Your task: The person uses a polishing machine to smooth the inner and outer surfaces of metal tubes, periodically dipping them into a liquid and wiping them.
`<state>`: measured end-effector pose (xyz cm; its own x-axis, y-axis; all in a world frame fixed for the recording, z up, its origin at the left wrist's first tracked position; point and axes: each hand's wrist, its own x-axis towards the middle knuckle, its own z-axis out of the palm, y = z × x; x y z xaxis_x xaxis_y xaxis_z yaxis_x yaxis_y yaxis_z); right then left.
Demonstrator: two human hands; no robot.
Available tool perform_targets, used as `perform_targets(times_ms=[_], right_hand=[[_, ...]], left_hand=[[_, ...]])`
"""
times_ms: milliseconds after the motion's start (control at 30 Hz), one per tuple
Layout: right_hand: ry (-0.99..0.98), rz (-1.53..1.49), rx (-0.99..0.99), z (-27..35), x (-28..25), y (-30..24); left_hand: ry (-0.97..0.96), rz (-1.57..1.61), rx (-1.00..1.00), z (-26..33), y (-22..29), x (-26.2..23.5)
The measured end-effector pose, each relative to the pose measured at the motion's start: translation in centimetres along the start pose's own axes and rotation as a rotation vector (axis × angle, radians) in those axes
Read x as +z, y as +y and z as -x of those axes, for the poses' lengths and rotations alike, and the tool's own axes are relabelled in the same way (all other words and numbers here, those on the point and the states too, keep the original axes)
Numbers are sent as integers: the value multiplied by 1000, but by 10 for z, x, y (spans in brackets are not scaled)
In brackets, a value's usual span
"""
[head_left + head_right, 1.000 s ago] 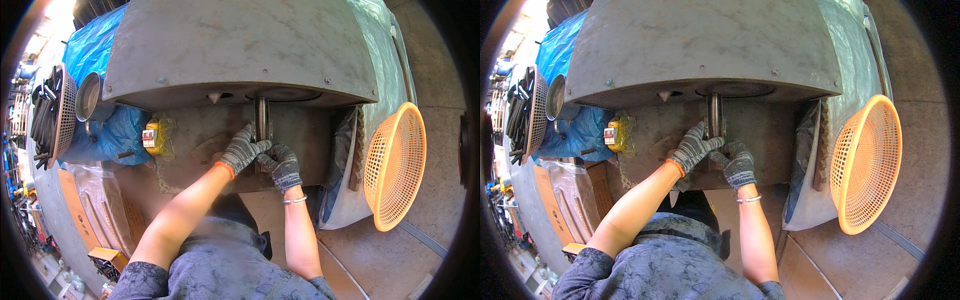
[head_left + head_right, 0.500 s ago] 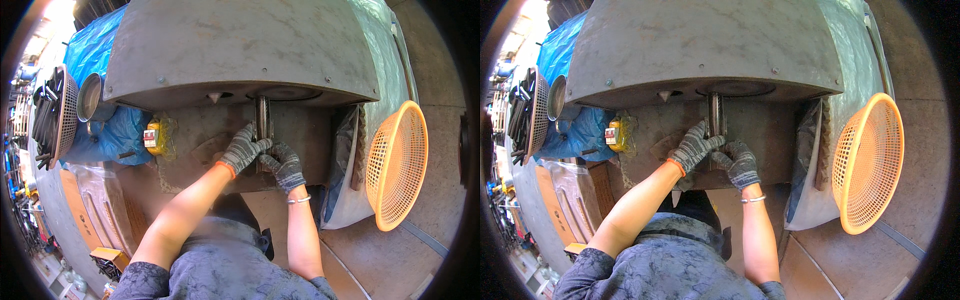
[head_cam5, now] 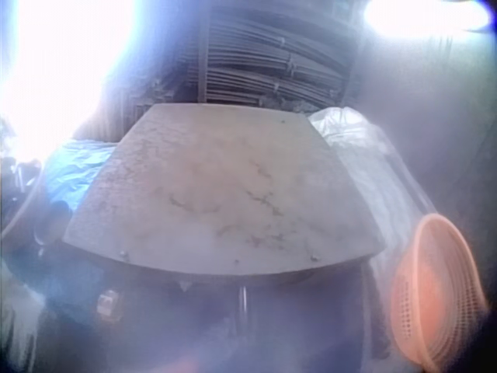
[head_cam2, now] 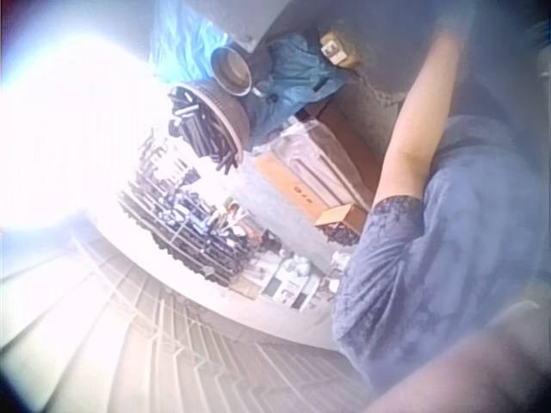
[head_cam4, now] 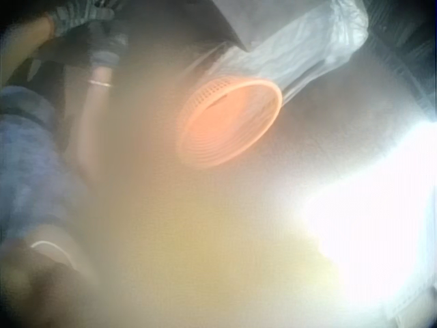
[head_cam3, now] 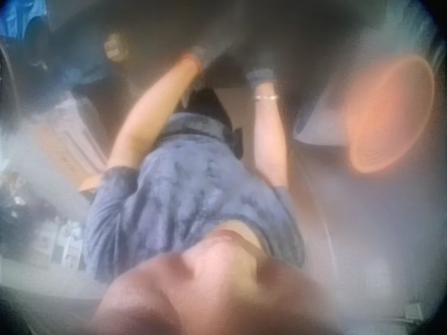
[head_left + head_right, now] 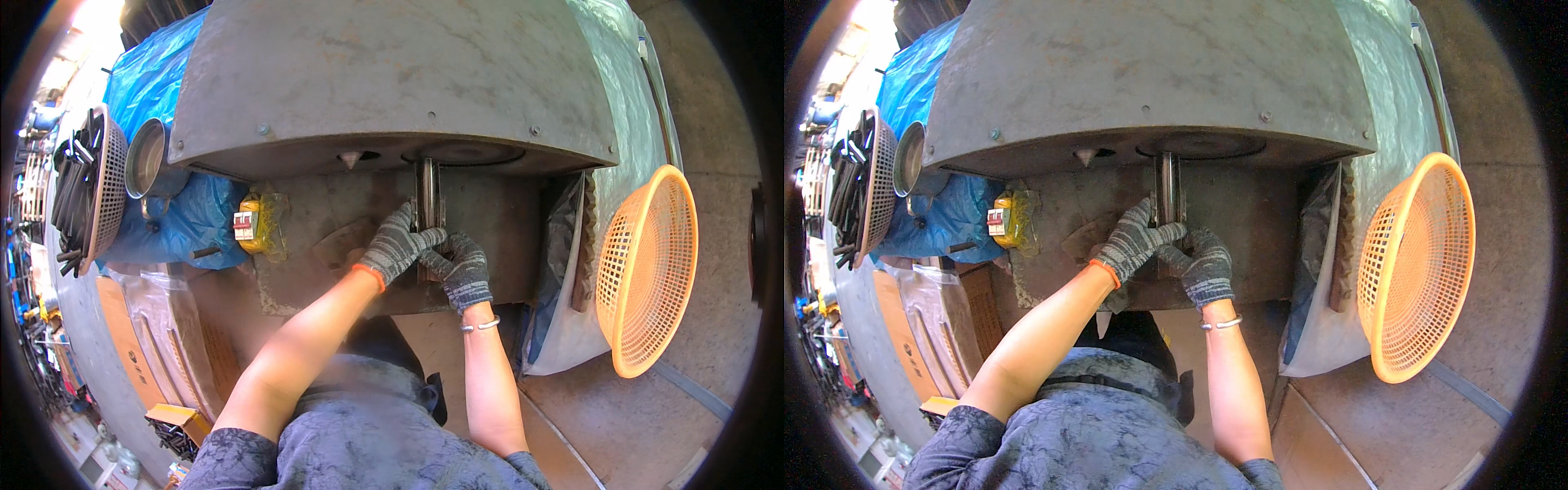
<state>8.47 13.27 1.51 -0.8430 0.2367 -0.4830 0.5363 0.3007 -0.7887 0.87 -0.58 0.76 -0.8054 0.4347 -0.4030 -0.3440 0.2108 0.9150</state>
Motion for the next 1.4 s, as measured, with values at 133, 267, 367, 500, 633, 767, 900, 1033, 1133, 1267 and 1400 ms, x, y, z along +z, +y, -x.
perform_targets(times_ms=[133,267,367,500,633,767,900,1033,1133,1267,1400], right_hand=[[29,30,-256,-1,-2,9],[23,5,-180,-2,-1,13],[35,54,-147,-1,1,9],[21,-134,-185,0,-2,10],[48,104,-87,1,-2,-2],[13,8,-107,3,-2,1],[39,7,-217,0,-1,10],[16,47,-131,-2,1,8],[-19,-47,-147,1,-2,7],[10,-4,-120,-2,0,15],[11,111,-187,1,-3,2]], left_hand=[[4,7,-18,1,3,-1],[2,33,-6,-1,-1,2],[15,6,-37,1,3,0],[-1,69,29,0,-3,1],[18,11,9,1,4,1],[37,-30,-11,2,6,2],[36,35,30,2,4,2],[28,-51,-1,3,8,1],[16,-2,-1,1,2,-1],[27,-11,10,1,5,3],[18,32,10,0,0,1]])
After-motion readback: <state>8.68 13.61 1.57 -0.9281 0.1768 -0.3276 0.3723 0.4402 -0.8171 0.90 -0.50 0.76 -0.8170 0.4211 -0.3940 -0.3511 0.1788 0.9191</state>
